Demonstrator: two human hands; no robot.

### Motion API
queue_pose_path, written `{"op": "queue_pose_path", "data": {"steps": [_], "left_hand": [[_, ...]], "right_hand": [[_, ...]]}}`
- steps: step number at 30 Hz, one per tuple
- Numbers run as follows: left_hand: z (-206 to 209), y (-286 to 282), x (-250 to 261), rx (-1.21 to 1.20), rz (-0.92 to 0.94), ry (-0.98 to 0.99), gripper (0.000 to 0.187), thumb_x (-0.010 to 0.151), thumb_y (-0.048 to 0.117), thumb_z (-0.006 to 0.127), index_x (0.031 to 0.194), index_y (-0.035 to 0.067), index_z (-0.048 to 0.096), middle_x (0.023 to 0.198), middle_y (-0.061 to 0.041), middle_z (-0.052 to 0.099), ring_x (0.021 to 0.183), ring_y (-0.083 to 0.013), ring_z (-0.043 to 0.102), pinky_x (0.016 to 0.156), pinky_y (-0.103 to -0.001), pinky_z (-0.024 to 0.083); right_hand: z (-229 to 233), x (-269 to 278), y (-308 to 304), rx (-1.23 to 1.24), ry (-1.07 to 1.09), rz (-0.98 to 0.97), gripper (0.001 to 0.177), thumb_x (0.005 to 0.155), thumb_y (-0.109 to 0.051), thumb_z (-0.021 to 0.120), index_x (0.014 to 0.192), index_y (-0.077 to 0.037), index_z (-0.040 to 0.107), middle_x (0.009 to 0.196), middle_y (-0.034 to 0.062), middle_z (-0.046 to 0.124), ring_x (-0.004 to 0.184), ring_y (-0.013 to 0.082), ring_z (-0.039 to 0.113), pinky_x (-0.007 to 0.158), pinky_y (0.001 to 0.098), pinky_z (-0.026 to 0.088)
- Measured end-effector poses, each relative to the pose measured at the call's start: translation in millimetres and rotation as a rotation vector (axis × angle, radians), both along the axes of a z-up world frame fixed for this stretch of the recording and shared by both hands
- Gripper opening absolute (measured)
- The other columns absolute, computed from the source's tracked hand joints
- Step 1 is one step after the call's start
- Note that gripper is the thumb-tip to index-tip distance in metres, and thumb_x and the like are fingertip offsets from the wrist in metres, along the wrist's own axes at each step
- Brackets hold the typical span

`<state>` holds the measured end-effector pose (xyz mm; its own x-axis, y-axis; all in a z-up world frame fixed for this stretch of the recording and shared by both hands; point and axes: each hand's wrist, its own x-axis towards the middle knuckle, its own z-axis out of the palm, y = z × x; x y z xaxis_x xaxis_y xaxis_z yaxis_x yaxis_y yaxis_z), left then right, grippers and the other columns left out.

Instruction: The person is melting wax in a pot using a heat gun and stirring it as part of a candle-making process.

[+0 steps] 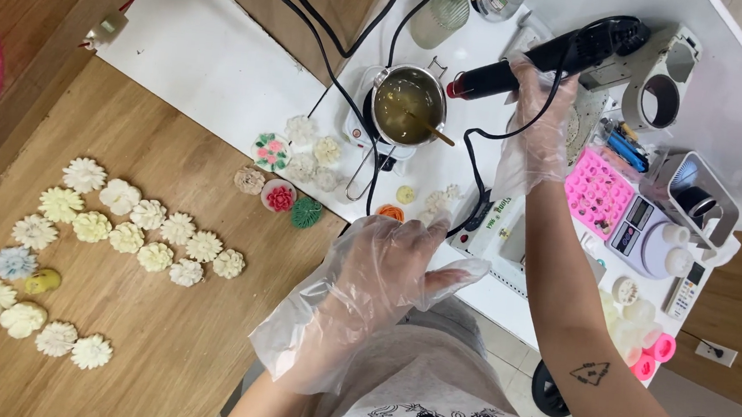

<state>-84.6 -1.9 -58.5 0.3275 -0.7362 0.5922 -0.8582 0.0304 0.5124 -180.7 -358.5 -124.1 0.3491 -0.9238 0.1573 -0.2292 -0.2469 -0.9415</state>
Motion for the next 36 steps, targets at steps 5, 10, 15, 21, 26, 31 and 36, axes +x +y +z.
{"op": "queue_pose_path", "data": {"steps": [5, 10, 15, 21, 26, 31, 36], "left_hand": [[-1.3, -2.9, -3.1, 0.020, 0.038, -0.045, 0.064, 0.094, 0.066, 0.070, 0.127, 0.011, 0.068, 0.110, -0.006, 0.055, 0.101, -0.0275, 0.060, 0.093, -0.045, 0.055], [-1.6, -3.7, -2.7, -0.017, 0.034, -0.033, 0.063, 0.093, 0.065, 0.071, 0.124, 0.010, 0.068, 0.115, -0.007, 0.053, 0.102, -0.0296, 0.055, 0.090, -0.042, 0.053], [-0.2, -5.9, 3.5, -0.048, 0.032, -0.036, 0.062, 0.093, 0.063, 0.072, 0.125, 0.009, 0.068, 0.112, -0.007, 0.056, 0.100, -0.0297, 0.058, 0.091, -0.043, 0.053], [4.1, -10.4, 3.8, 0.086, -0.074, 0.081, 0.062, 0.090, 0.061, 0.069, 0.121, 0.008, 0.070, 0.095, -0.007, 0.070, 0.085, -0.0290, 0.068, 0.085, -0.045, 0.054], [16.0, -17.0, 4.6, 0.386, -0.166, -0.041, 0.074, 0.093, 0.070, 0.050, 0.129, 0.007, 0.065, 0.090, -0.009, 0.075, 0.081, -0.0273, 0.072, 0.084, -0.044, 0.055], [22.1, -21.5, 2.6, 0.521, -0.306, 0.027, 0.083, 0.090, 0.075, 0.046, 0.129, 0.004, 0.062, 0.082, -0.008, 0.073, 0.074, -0.0254, 0.071, 0.076, -0.045, 0.055], [20.0, -23.6, 0.2, 0.570, -0.356, 0.065, 0.086, 0.088, 0.076, 0.049, 0.130, 0.002, 0.061, 0.074, -0.006, 0.069, 0.065, -0.0235, 0.066, 0.070, -0.042, 0.054]], "right_hand": [[18.4, 17.8, 11.1, -0.011, -0.028, 0.009, 0.036, 0.093, -0.009, 0.079, 0.121, -0.004, 0.056, 0.097, 0.0054, 0.070, 0.075, 0.0144, 0.069, 0.058, 0.0285, 0.057], [34.5, 32.1, 25.3, 0.008, -0.025, 0.048, 0.036, 0.093, -0.010, 0.082, 0.119, -0.005, 0.058, 0.098, 0.0036, 0.069, 0.080, 0.0131, 0.067, 0.061, 0.0283, 0.056], [34.4, 32.8, 28.7, -0.013, -0.035, 0.056, 0.036, 0.092, -0.012, 0.083, 0.119, -0.008, 0.059, 0.101, 0.0005, 0.066, 0.087, 0.0109, 0.065, 0.069, 0.0268, 0.056], [49.8, 35.9, 38.8, -0.029, 0.051, 0.031, 0.034, 0.091, -0.014, 0.084, 0.116, -0.009, 0.062, 0.099, -0.0009, 0.066, 0.087, 0.0097, 0.063, 0.074, 0.0264, 0.054], [39.8, 25.0, 36.4, -0.072, -0.001, 0.138, 0.033, 0.093, -0.014, 0.085, 0.117, -0.008, 0.063, 0.105, 0.0003, 0.069, 0.098, 0.0110, 0.066, 0.089, 0.0279, 0.057], [41.1, 9.5, 36.5, -0.118, 0.113, 0.073, 0.031, 0.093, -0.015, 0.084, 0.113, -0.007, 0.062, 0.102, 0.0001, 0.067, 0.094, 0.0113, 0.065, 0.087, 0.0286, 0.056], [46.0, 1.9, 40.7, -0.073, 0.137, 0.013, 0.030, 0.092, -0.015, 0.083, 0.112, -0.008, 0.062, 0.102, 0.0006, 0.067, 0.094, 0.0121, 0.065, 0.088, 0.0296, 0.056]]}}
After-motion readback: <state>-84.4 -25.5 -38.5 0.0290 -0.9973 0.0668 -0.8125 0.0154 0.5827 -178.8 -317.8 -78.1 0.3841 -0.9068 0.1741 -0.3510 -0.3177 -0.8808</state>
